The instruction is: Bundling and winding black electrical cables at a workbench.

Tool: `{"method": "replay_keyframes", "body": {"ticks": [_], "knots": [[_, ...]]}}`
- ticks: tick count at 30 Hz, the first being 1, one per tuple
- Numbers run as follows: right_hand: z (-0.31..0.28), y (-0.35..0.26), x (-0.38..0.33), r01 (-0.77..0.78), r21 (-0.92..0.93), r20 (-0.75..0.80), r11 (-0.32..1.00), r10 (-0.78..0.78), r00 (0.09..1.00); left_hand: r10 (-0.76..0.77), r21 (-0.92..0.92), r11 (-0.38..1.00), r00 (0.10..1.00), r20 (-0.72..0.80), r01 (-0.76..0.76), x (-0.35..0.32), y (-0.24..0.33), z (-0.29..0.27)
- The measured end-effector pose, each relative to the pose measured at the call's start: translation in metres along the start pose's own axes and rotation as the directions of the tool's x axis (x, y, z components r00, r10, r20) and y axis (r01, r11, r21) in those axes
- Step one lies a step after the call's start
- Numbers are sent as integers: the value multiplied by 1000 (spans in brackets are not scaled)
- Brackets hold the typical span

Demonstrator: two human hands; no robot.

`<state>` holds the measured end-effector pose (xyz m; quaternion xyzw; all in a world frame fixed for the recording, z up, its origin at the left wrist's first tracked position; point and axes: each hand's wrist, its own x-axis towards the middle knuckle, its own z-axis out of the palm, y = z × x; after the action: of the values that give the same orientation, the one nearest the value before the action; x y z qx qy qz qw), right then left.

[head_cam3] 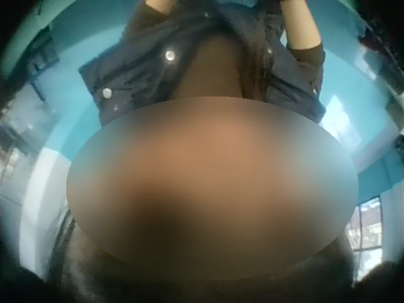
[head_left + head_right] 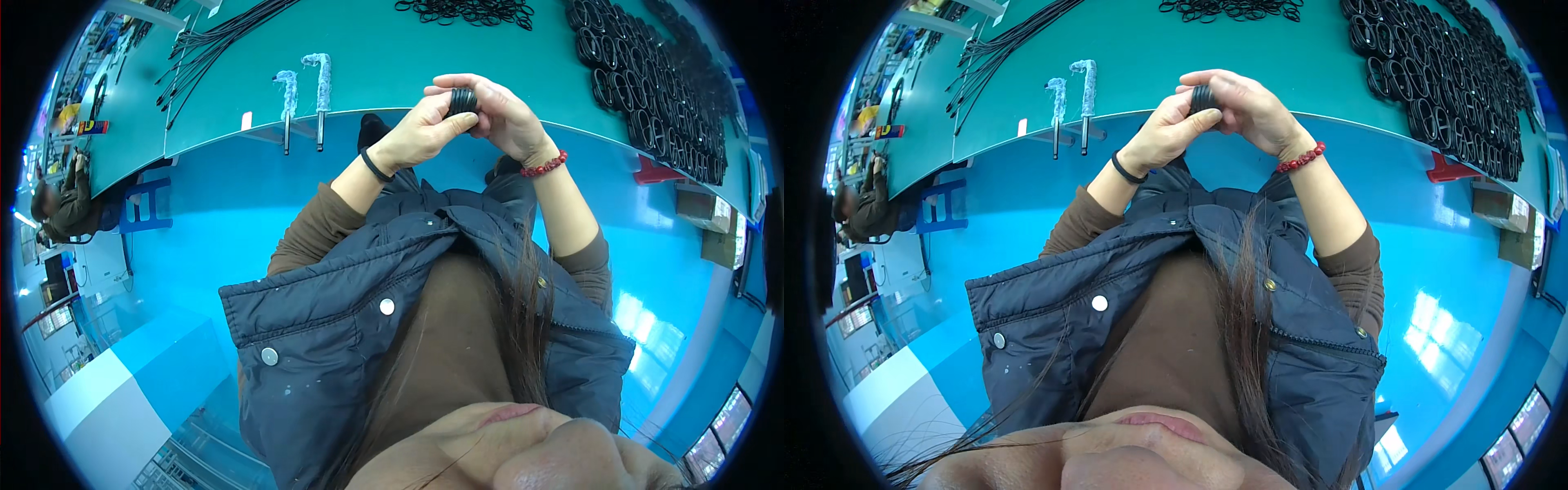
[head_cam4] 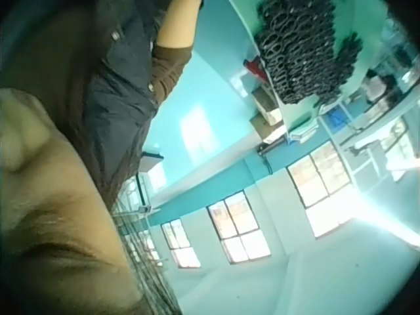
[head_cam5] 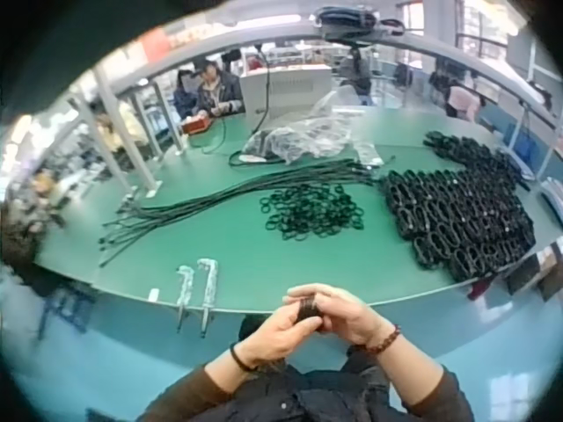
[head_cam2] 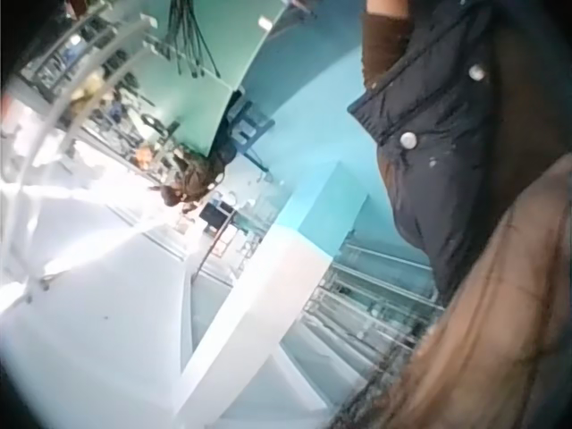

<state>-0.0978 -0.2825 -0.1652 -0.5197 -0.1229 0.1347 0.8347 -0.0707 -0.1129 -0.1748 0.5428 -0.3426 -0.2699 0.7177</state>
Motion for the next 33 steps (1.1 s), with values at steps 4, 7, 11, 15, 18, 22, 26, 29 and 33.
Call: {"method": "replay_keyframes", "body": {"ticks": [4, 7, 11, 15, 18, 22, 26, 29, 33], "knots": [[1, 2, 0, -118, -291, -81, 949, 98, 992, 61, 116, 991, 998, -5, -60, 1, -4, 0], [3, 2, 0, -172, -361, -139, 917, 130, 982, 57, 135, 989, 998, -12, -55, 3, -10, -3], [6, 2, 0, -210, -292, -222, 933, 148, 964, -20, 72, 997, 1000, -24, 22, 3, -16, -5], [4, 4, 7, -85, -310, -211, 947, 19, 977, 27, 0, 1000, 973, -229, -28, 3, -18, 6], [-5, -5, 13, -71, -272, -226, 960, 8, 974, 108, 52, 994, 930, -350, -96, 4, -5, 10], [-5, -7, 14, -23, -244, -234, 969, -36, 972, 92, 177, 984, 911, -402, -22, 5, 21, 5], [3, -8, 18, 101, -295, -216, 950, -169, 962, -222, 402, 866, 948, -227, 299, 10, 39, -2], [14, -8, 13, 115, -399, -173, 910, -198, 965, -179, 13, 983, 981, -79, 181, 8, 30, 1], [18, -17, 5, 54, -440, -151, 897, -133, 980, -153, -104, 983, 988, 19, 155, 4, 10, -6]]}}
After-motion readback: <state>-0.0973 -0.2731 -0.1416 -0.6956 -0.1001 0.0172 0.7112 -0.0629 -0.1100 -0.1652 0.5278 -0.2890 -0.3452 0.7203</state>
